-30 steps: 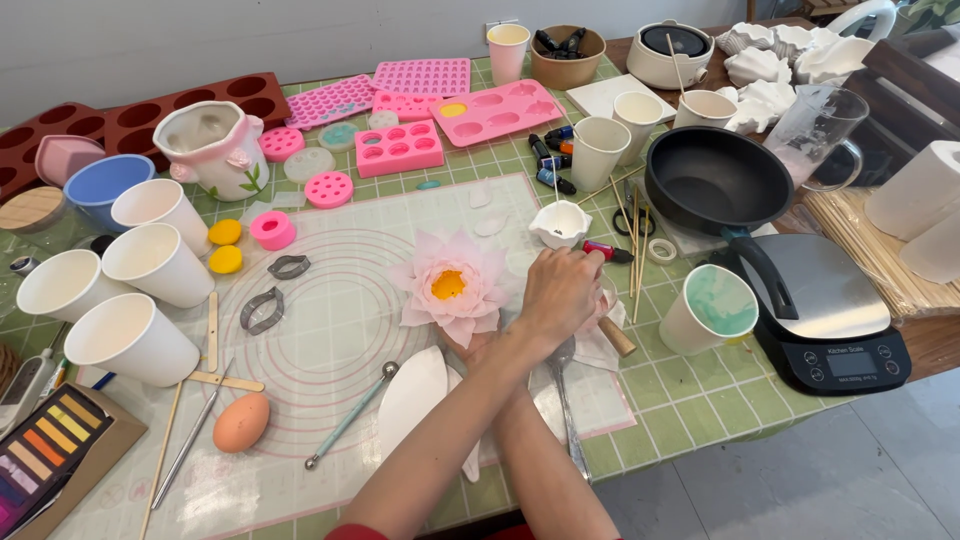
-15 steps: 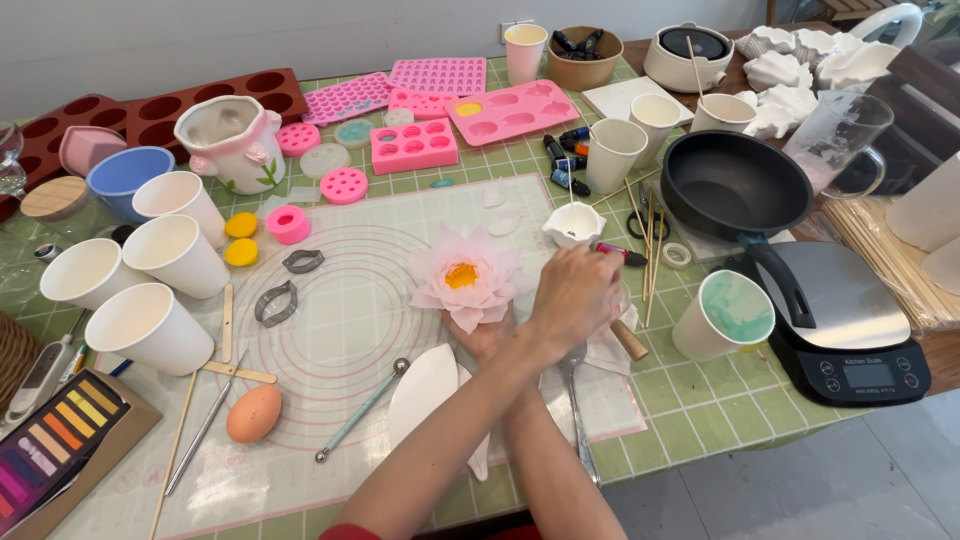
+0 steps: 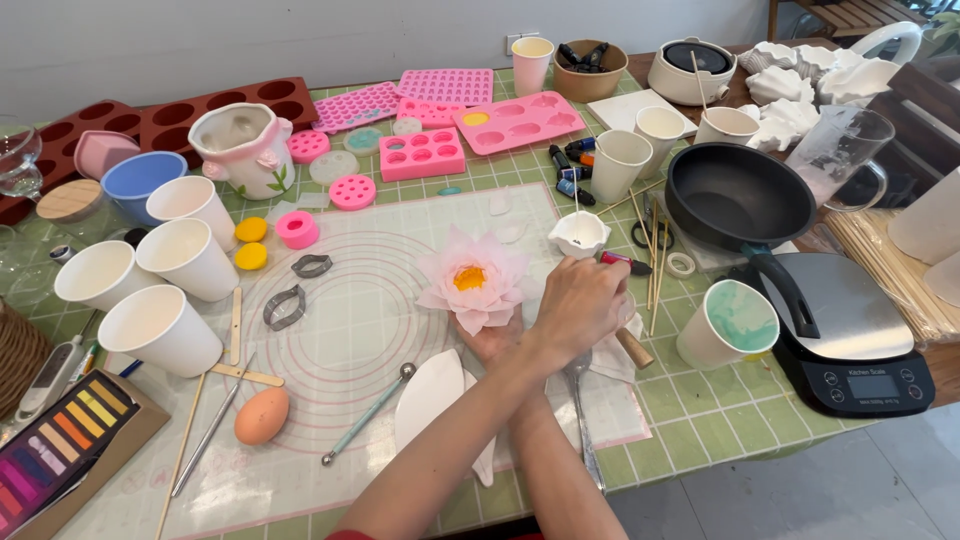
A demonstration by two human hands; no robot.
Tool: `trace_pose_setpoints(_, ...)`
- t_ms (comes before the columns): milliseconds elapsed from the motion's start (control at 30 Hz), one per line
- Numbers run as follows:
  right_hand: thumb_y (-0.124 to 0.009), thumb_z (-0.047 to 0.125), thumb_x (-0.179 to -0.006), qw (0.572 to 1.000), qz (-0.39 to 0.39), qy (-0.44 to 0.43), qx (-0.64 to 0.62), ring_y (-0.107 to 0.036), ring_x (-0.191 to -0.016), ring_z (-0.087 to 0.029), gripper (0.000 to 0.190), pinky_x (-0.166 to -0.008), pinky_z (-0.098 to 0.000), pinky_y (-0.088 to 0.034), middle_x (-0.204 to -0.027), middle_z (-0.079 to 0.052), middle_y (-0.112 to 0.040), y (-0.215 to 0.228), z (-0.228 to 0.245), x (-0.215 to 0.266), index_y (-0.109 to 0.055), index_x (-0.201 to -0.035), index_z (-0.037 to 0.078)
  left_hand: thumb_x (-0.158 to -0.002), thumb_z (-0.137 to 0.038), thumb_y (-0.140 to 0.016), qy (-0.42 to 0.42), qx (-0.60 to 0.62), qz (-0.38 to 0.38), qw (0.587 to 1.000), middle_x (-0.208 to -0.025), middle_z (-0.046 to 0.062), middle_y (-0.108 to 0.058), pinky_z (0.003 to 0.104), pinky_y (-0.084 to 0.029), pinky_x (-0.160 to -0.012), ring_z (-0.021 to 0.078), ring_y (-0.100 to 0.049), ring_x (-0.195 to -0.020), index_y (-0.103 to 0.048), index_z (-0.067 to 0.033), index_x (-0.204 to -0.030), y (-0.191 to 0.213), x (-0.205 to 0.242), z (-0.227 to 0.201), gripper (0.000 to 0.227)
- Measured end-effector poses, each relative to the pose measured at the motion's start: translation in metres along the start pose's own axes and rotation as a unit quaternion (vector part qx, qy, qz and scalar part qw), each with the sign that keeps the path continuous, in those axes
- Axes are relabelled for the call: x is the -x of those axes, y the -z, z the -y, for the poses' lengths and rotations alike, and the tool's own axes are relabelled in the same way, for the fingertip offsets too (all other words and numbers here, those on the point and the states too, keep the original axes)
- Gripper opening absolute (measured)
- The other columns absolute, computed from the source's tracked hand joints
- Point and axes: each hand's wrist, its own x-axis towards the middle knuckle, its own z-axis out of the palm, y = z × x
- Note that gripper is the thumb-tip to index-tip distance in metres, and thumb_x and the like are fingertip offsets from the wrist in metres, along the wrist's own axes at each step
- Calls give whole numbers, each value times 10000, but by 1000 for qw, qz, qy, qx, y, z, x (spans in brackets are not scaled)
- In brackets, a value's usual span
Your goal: Assembling a lotus-shaped candle by attaching individual wax petals to a central core.
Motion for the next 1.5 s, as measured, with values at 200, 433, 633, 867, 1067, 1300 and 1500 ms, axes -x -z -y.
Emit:
trace_pose_setpoints(200, -601, 334, -914, 993, -13, 39, 108, -634, -1167, -289, 472, -1012, -473, -509, -1256, -116, -684, -14, -7, 16, -600, -1299, 62, -821, -111, -719, 32, 31, -12, 999, -802, 95, -716, 451, -502, -827, 307, -689, -820, -667, -77, -898, -2, 3, 7, 99)
trace_pose_setpoints(433, -570, 321, -953, 982, 52, 52, 174, -607, -1185, -319, 429, -1046, -500, -497, -1269, -140, -645, -4, 2, 7, -582, -1290, 56, -843, -175, -786, 166, 222, -149, 949, -792, 53, -750, 325, -574, -636, 164, -734, -684, -706, -60, -877, 49, -28, 50, 144)
trace_pose_setpoints(633, -539, 309, -993, 962, 124, 67, 235, -580, -1203, -349, 388, -1080, -526, -486, -1283, -165, -606, -3, 9, 0, -563, -1282, 51, -813, -127, -830, 287, 381, -258, 840, -731, 17, -723, 240, -440, -511, 89, -632, -565, -705, -77, -861, 158, -21, 119, 143)
trace_pose_setpoints(867, -474, 363, -1023, 967, 89, 90, 220, -563, -1218, -417, 440, -1077, -576, -465, -1320, -204, -574, -38, -16, 21, -534, -1330, 55, -854, -109, -788, 306, 371, -245, 842, -775, 46, -754, 245, -516, -583, 119, -720, -650, -672, -49, -887, 193, 28, 162, 134)
trace_pose_setpoints(1067, -457, 373, -1041, 949, 104, 93, 284, -535, -1237, -427, 446, -1097, -564, -438, -1353, -223, -533, -45, -23, 27, -514, -1379, 88, -852, -74, -775, 323, 342, -237, 850, -784, 68, -766, 248, -518, -589, 129, -734, -669, -677, -35, -876, 189, 43, 165, 108)
trace_pose_setpoints(1300, -495, 298, -1077, 933, 189, 84, 295, -508, -1253, -406, 413, -1136, -536, -451, -1349, -206, -514, -31, -3, 21, -493, -1373, 9, -836, -25, -778, 292, 327, -226, 870, -767, 88, -756, 256, -561, -577, 119, -715, -652, -668, -4, -870, 176, 44, 162, 116)
trace_pose_setpoints(1500, -492, 303, -1003, 955, 85, 86, 269, -554, -1246, -341, 504, -1046, -468, -490, -1381, -219, -567, -40, -7, 21, -514, -1364, -47, -819, -34, -795, 292, 255, -201, 900, -739, 78, -754, 258, -566, -578, 112, -714, -637, -661, 6, -844, 168, 37, 151, 141)
